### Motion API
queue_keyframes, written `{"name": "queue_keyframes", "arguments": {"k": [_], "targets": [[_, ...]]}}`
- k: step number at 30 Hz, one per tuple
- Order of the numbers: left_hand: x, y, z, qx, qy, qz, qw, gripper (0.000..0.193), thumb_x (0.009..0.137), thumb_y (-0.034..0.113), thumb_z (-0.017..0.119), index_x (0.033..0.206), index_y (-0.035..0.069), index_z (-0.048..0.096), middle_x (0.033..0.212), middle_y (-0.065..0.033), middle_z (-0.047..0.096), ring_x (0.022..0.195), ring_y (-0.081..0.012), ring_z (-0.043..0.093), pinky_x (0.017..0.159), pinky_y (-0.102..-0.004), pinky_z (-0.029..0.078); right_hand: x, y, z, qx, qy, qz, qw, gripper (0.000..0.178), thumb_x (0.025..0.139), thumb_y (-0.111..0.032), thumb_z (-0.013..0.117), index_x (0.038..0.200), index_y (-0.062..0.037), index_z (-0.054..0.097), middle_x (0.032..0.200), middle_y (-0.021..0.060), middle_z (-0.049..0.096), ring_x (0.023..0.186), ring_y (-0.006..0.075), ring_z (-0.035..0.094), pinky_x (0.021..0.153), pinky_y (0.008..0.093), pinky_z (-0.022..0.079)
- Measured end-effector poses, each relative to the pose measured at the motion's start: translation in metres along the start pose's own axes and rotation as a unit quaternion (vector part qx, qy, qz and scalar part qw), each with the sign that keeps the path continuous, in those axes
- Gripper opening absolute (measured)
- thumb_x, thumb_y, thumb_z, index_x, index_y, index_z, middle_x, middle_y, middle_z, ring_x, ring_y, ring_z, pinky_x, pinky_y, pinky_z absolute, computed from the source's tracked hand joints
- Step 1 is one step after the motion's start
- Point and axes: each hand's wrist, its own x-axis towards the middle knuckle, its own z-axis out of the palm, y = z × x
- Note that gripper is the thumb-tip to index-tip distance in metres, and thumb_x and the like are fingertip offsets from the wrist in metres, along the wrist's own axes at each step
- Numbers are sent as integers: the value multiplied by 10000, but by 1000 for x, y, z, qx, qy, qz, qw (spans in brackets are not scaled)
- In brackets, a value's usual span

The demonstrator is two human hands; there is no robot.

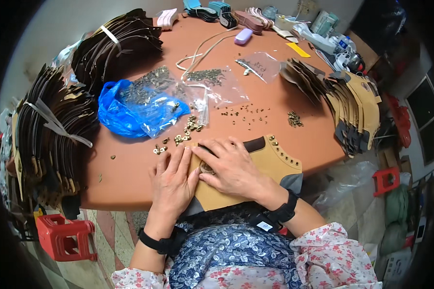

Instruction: The recorder manually inserts metal eyelets into pre-punched holes on shoe upper components at a manufacturing workstation.

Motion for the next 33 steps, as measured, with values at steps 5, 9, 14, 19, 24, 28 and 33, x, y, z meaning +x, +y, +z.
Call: {"name": "queue_keyframes", "arguments": {"k": [5, 9, 14, 19, 24, 28, 33], "targets": [[-3, -1, -3, 11, 9, 5, 1000, 573, 868, 403, 698, 1358, 120, 612, 1404, -17, 561, 1191, -273, 496, 915, -447, 379, -12, 45, -27, 56, 94, 63, 992, 315, 871, -236, 684, 1142, -77, 676, 1028, 139, 685, 972, 328, 647, 873, 439, 492], [0, 2, -3, 10, 14, 10, 1000, 580, 854, 406, 713, 1349, 118, 617, 1403, -11, 559, 1181, -263, 497, 903, -442, 380, -7, 91, -52, 86, 73, 185, 976, 187, 881, -170, 654, 992, -35, 720, 914, 163, 702, 859, 356, 669, 764, 435, 530], [0, 4, -10, -5, 2, -9, 1000, 544, 866, 345, 713, 1353, 122, 618, 1414, -31, 573, 1182, -289, 532, 938, -435, 378, 28, 107, -49, 61, 16, 176, 982, 205, 894, -135, 663, 1019, 20, 713, 909, 185, 721, 819, 323, 707, 745, 380, 543], [1, 3, -8, -5, 11, -1, 1000, 556, 855, 350, 720, 1353, 123, 618, 1399, -27, 581, 1168, -282, 538, 926, -430, 381, 50, 120, -35, 47, -1, 145, 988, 167, 882, -92, 651, 1006, 1, 716, 894, 180, 714, 818, 334, 696, 748, 399, 538], [0, 4, -10, -11, -5, -13, 1000, 570, 844, 353, 727, 1354, 124, 617, 1408, -26, 574, 1179, -285, 527, 922, -433, 386, 62, 119, -29, 23, -40, 161, 986, 154, 882, -108, 650, 991, -28, 723, 918, 188, 709, 847, 377, 676, 765, 429, 532], [1, 6, -12, -17, -8, -18, 1000, 571, 842, 360, 728, 1352, 127, 618, 1413, -26, 572, 1181, -284, 526, 921, -436, 387, 61, 128, -19, -35, -25, 92, 995, 135, 873, -135, 658, 938, -30, 713, 906, 188, 692, 854, 404, 658, 760, 457, 527], [-2, 4, -6, -28, 20, -19, 999, 558, 841, 374, 728, 1328, 119, 629, 1393, -36, 584, 1190, -267, 518, 923, -419, 378, 63, 135, -5, -194, -8, -58, 979, 88, 859, -107, 603, 791, -52, 608, 805, 129, 629, 759, 345, 646, 684, 450, 500]]}}
